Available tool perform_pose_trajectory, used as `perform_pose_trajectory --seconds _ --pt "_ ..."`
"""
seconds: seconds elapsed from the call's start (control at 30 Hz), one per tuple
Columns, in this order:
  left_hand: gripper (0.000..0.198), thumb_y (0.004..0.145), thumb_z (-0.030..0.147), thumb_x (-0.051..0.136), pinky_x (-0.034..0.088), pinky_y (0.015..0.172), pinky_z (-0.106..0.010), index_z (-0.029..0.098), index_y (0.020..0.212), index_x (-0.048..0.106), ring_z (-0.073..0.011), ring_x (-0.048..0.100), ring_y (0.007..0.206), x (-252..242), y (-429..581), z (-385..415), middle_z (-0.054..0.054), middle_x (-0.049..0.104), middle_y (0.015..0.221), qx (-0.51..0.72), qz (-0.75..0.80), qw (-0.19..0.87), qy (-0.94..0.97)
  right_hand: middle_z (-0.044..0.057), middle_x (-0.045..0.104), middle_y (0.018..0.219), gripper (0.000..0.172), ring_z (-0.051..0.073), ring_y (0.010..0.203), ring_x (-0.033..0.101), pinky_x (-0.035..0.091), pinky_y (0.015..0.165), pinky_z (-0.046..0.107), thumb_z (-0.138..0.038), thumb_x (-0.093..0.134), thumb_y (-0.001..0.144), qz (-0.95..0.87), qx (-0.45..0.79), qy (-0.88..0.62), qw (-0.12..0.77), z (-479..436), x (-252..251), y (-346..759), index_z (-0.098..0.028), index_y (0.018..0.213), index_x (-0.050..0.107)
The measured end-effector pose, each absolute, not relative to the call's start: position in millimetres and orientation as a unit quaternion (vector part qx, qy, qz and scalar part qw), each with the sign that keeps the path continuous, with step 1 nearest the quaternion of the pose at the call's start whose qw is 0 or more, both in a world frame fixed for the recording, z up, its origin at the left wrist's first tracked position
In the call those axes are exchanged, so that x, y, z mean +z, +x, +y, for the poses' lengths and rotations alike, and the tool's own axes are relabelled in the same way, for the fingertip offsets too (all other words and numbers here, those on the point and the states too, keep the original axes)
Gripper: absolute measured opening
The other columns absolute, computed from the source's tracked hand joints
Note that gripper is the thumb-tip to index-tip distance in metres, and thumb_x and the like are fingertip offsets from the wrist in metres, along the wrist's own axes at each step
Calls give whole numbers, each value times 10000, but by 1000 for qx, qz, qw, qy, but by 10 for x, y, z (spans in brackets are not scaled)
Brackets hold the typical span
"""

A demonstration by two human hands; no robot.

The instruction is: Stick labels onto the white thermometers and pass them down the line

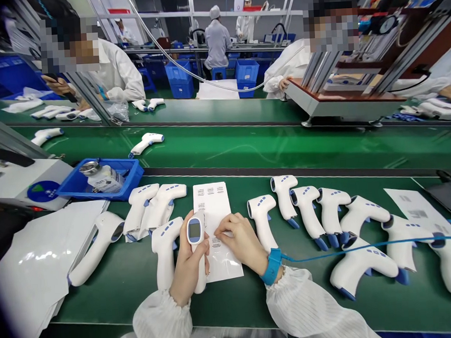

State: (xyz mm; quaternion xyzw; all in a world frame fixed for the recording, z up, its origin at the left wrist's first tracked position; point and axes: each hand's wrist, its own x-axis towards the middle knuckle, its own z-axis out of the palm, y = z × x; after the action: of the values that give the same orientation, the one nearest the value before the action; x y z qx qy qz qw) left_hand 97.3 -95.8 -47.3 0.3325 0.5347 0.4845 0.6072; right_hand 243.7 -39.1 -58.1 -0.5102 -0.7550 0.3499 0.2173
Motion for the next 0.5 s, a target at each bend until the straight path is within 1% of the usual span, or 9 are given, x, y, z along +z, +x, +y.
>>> perform_pose_trajectory --seconds 0.07,0.13,0.2,0.27,0.4,0.47,0.5 --pt "705 898 266 500 459 397 -199 415 1485 138 -57 489 479 -463 978 -953 -29 576 1102 468 570 580 347 26 656 937 144 222 908 550 443 838 411 -147 605 878 -764 338 -504 217 -416 -595 2443 -231 799 691" --pt "730 881 254 510 471 401 -200 391 1494 139 -85 539 523 -451 980 -948 -26 601 1037 451 598 562 350 34 649 952 126 227 919 553 443 850 419 -152 603 881 -766 326 -506 226 -447 -624 2454 -227 821 685" --pt "747 872 256 518 479 396 -202 381 1499 131 -105 568 567 -443 978 -944 -36 609 1057 447 606 559 348 46 637 981 106 235 947 554 447 866 425 -141 617 867 -761 312 -515 243 -474 -661 2467 -221 891 683" --pt "750 870 260 521 482 390 -202 383 1499 131 -112 580 592 -441 974 -939 -46 604 1110 453 598 563 348 54 630 1003 138 239 973 551 455 872 425 -131 627 856 -755 305 -520 258 -489 -690 2475 -219 943 686" --pt "743 862 257 525 472 382 -195 361 1498 154 -112 590 594 -412 979 -928 -59 608 1136 462 595 562 342 48 645 983 142 236 950 552 471 856 429 -151 603 877 -759 320 -506 255 -477 -696 2476 -239 867 714" --pt "746 858 253 523 471 383 -197 338 1501 155 -112 582 576 -384 987 -923 -52 628 1068 457 602 558 342 50 648 974 148 240 938 552 476 843 439 -159 594 884 -760 326 -502 253 -467 -685 2475 -243 858 713" --pt "749 857 250 521 471 384 -198 325 1503 152 -115 576 563 -371 990 -920 -38 640 993 452 605 557 346 51 648 971 146 243 937 551 477 839 443 -162 591 885 -761 327 -499 254 -464 -683 2475 -245 861 709"
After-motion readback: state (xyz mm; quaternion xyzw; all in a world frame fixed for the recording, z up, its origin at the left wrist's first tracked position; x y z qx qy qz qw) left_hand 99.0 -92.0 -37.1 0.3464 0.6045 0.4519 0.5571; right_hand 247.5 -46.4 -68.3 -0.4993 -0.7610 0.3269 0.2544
